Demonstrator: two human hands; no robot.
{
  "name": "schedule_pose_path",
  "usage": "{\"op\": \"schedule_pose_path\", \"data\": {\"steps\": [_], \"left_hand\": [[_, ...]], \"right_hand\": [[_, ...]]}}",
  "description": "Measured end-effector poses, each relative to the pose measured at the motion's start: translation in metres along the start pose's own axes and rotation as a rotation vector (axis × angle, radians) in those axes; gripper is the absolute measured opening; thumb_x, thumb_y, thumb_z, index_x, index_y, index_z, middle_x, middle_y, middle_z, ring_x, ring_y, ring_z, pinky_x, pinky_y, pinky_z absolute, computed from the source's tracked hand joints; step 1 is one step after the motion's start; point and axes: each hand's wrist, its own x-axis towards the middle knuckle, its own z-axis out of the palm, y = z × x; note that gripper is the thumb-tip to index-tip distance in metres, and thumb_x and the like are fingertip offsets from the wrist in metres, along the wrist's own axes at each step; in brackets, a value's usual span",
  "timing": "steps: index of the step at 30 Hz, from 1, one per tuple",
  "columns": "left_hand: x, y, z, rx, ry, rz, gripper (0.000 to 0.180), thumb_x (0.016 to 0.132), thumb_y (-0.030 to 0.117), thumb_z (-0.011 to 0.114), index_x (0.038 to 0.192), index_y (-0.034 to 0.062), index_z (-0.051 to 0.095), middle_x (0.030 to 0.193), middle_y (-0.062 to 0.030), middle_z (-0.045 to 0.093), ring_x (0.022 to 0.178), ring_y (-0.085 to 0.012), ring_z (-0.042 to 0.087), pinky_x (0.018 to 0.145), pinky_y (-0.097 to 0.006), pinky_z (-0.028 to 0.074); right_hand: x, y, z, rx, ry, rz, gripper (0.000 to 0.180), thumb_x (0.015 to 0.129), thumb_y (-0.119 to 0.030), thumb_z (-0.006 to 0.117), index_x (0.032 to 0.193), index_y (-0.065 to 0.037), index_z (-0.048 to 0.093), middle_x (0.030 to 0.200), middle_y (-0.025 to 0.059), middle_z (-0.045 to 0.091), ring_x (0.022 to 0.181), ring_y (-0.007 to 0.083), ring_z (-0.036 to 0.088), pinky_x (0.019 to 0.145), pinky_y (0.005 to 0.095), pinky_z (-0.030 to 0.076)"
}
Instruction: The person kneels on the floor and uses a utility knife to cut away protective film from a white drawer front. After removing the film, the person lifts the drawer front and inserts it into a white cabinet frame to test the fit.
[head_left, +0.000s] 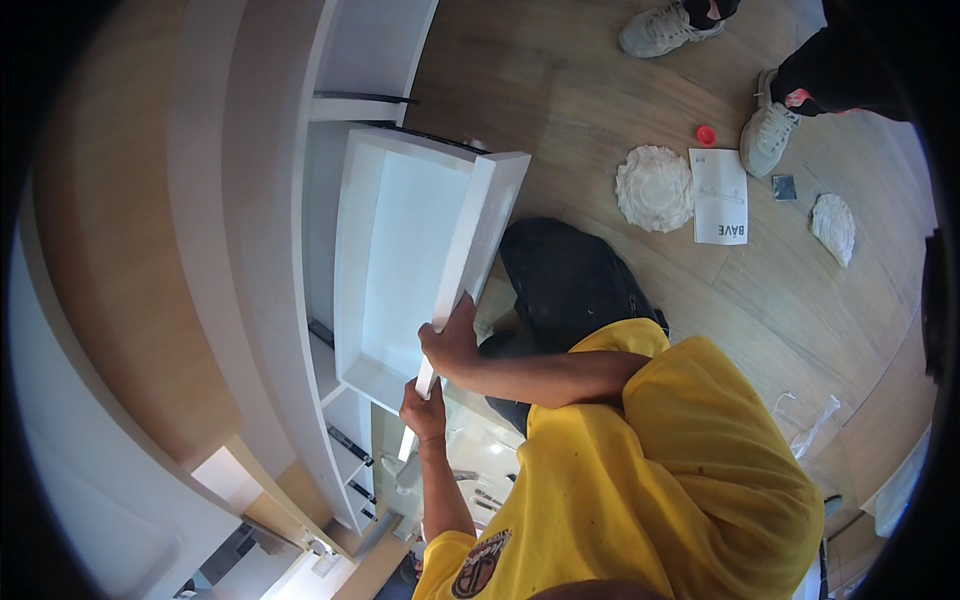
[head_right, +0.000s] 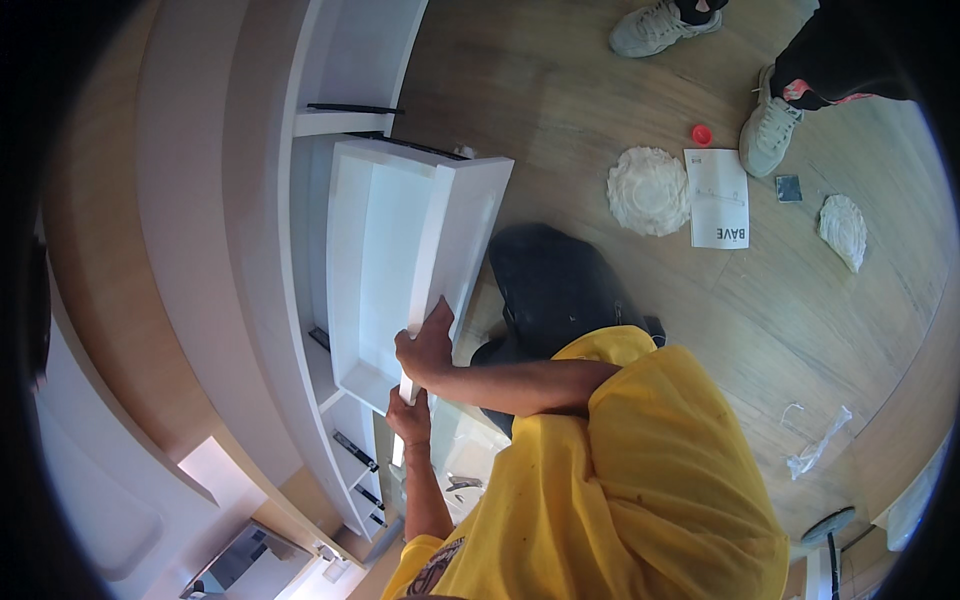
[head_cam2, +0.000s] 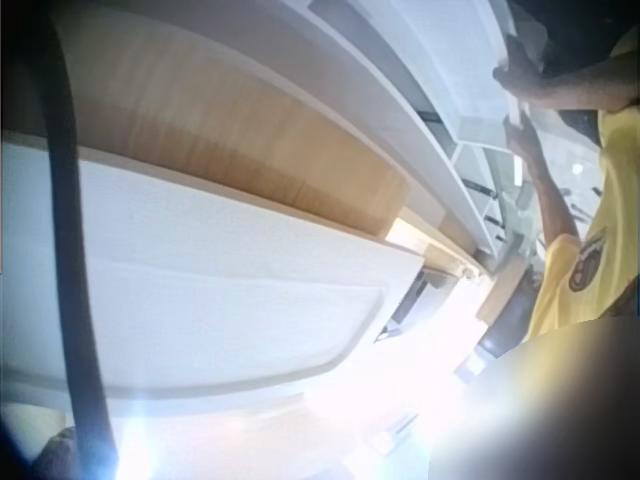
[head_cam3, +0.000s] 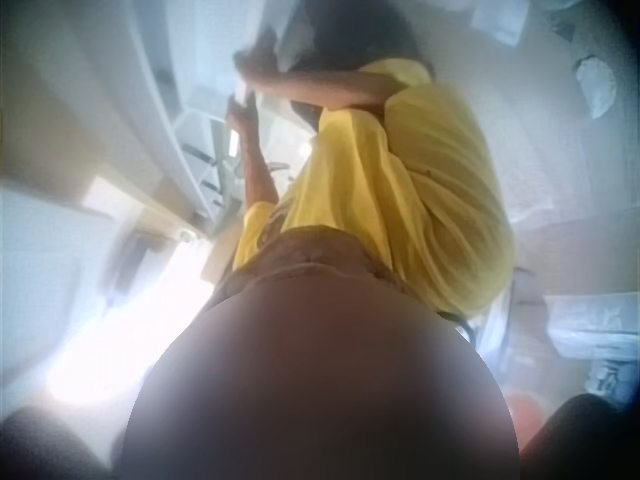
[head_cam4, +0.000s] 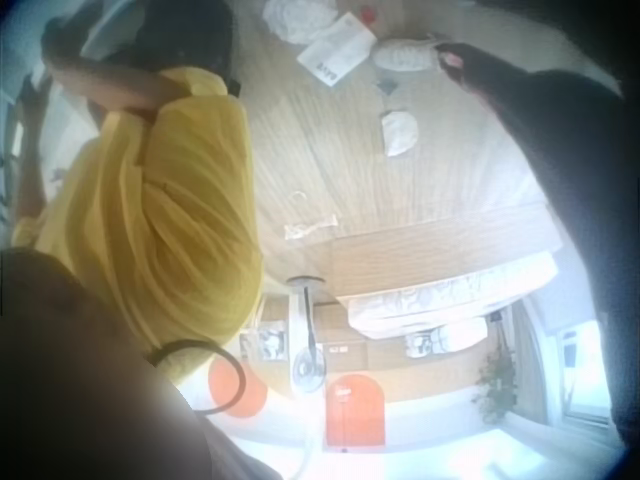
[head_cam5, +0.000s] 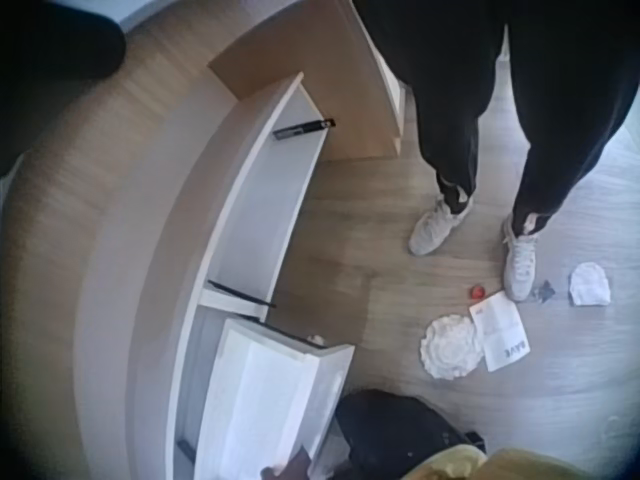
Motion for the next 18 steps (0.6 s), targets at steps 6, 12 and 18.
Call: {"op": "schedule_pose_path", "data": {"steps": [6,12,18], "left_hand": [[-0.002,-0.0023,0.0002,-0.003,-0.009,-0.003,0.031,0.08,0.023,0.084,0.099,0.005,0.068,0.085,-0.018,0.073,0.077,-0.0396,0.071,0.069,-0.045,0.056],[0.0005,-0.0014,0.0026,0.003,0.011,0.024,0.028,0.082,0.024,0.082,0.098,0.0058,0.069,0.084,-0.0157,0.073,0.075,-0.0381,0.071,0.067,-0.045,0.056],[-0.0013,-0.001,0.003,-0.025,0.036,0.055,0.028,0.081,0.023,0.082,0.097,0.006,0.068,0.085,-0.0161,0.073,0.075,-0.0389,0.071,0.068,-0.046,0.056]], "right_hand": [[-0.0013,0.0009,-0.001,-0.056,0.021,-0.05,0.082,0.08,-0.007,0.063,0.146,0.004,0.017,0.136,0.0269,0.035,0.126,0.0405,0.05,0.106,0.0451,0.043],[0.0018,-0.0019,-0.0017,-0.028,0.013,-0.012,0.072,0.079,-0.005,0.062,0.14,0.004,0.024,0.131,0.0244,0.039,0.124,0.0365,0.05,0.106,0.0444,0.042],[0.0001,-0.0022,-0.0018,-0.016,-0.007,-0.01,0.071,0.079,-0.005,0.062,0.138,0.004,0.023,0.129,0.0244,0.04,0.123,0.036,0.05,0.106,0.0445,0.042]]}}
